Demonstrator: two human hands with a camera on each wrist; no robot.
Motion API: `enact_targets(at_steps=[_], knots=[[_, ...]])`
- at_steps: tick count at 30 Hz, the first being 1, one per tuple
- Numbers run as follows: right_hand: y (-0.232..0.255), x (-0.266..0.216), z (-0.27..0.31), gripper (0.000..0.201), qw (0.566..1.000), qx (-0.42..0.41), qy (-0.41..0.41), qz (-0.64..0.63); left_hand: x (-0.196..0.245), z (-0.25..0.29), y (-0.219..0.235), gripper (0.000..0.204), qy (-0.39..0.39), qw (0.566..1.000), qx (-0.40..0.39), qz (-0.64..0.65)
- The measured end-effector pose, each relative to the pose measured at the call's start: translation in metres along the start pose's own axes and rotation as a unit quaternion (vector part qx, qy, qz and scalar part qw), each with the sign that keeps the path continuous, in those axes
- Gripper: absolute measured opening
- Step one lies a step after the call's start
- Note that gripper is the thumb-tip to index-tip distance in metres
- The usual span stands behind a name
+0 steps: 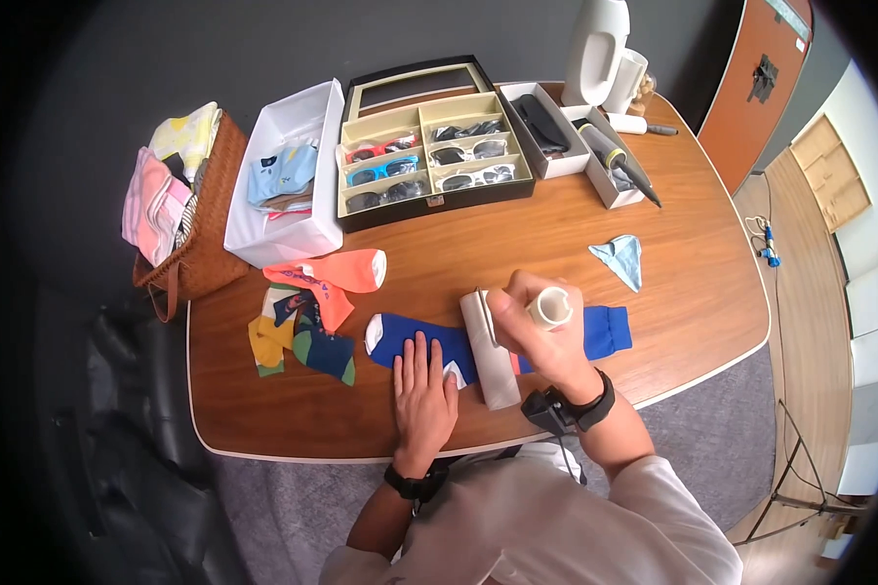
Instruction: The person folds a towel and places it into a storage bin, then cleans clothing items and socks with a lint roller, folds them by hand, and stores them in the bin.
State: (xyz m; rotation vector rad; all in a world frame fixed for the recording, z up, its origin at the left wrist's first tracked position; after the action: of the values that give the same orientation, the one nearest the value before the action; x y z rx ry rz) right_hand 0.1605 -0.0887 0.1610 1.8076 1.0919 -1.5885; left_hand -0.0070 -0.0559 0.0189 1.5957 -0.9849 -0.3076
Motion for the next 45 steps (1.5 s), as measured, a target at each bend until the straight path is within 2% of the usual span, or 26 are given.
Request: enact_targets(at_steps=[3,4,5,9,11,15,17,19,21,22,25,26,29,31,33,34,37,39,42,45], knots=[[0.010,-0.010,0.000,0.031,0.998,0.003,0.027,0.048,0.000,0.000,0.000,0.052,0.001,1.000,-0.003,-0.004],[0.019,-0.009,0.000,0.033,0.999,0.020,0.007,0.047,-0.001,0.000,0.000,0.052,0.001,1.000,-0.003,-0.006],[0.031,-0.002,0.001,0.036,0.999,0.038,-0.019,0.016,0.000,-0.001,-0.001,0.052,0.000,1.000,-0.004,-0.004],[0.075,0.002,0.006,0.037,0.994,0.068,-0.020,-0.078,0.000,-0.001,-0.001,0.053,0.001,1.000,-0.006,-0.015],[0.093,-0.003,0.006,0.037,0.993,0.079,0.001,-0.085,0.000,-0.001,-0.001,0.053,-0.001,1.000,-0.007,-0.017],[0.126,-0.010,0.006,0.039,0.995,0.098,0.003,-0.029,0.001,-0.001,-0.002,0.054,-0.002,1.000,-0.010,-0.023],[0.139,-0.018,0.006,0.040,0.993,0.104,0.012,0.060,0.000,-0.001,-0.002,0.054,-0.001,1.000,-0.009,-0.028],[0.152,-0.023,0.007,0.041,0.984,0.128,0.055,0.106,0.002,0.000,-0.001,0.053,-0.004,1.000,-0.007,-0.024],[0.170,-0.017,0.007,0.039,0.989,0.146,0.015,0.019,0.001,0.000,-0.002,0.053,-0.004,1.000,-0.006,-0.026],[0.169,-0.021,0.007,0.037,0.988,0.149,0.021,-0.023,0.002,0.000,-0.001,0.053,-0.007,1.000,-0.005,-0.024],[0.166,-0.021,0.009,0.037,0.991,0.119,0.055,0.002,0.001,-0.001,0.000,0.052,-0.001,1.000,-0.008,-0.005],[0.169,-0.018,0.008,0.037,0.989,0.137,0.038,-0.036,0.001,0.000,0.000,0.053,-0.006,1.000,-0.003,-0.015],[0.146,-0.022,-0.001,0.037,0.990,0.133,0.014,0.034,0.002,0.002,0.000,0.053,-0.014,1.000,0.005,-0.019],[0.131,-0.029,-0.009,0.036,0.994,0.103,0.028,-0.014,0.002,0.003,0.001,0.053,-0.018,1.000,0.006,-0.016],[0.119,-0.051,-0.014,0.037,0.989,0.048,0.057,-0.129,0.002,0.003,0.002,0.051,-0.011,1.000,0.009,0.004],[0.109,-0.065,-0.015,0.036,0.985,0.032,0.080,-0.146,0.002,0.003,0.002,0.051,-0.010,1.000,0.011,0.003],[0.071,-0.066,-0.011,0.035,0.976,0.018,0.091,-0.198,0.001,0.002,0.002,0.053,-0.012,1.000,0.017,-0.009],[0.036,-0.042,-0.009,0.033,0.963,-0.023,0.037,-0.265,0.000,0.004,-0.001,0.053,-0.009,1.000,0.009,-0.004],[-0.005,-0.003,-0.006,0.030,0.951,-0.054,-0.039,-0.301,0.000,0.004,0.002,0.051,-0.012,1.000,0.012,-0.006],[-0.015,0.017,-0.003,0.032,0.952,-0.073,-0.066,-0.290,-0.002,0.005,0.003,0.050,-0.009,1.000,0.015,-0.002]])
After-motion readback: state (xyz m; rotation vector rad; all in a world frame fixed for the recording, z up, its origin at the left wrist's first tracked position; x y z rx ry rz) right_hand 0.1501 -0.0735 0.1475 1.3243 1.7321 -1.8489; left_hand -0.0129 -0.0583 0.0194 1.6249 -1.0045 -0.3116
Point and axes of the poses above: each hand's wrist, its own z-axis away from the middle knuckle, its own y-axis out of the back of the hand, x = y × z, the point moved 8 cm from there along -z, towards the middle knuckle, and after that the axes turned 7 degrees about x, right-handed, at the moved point
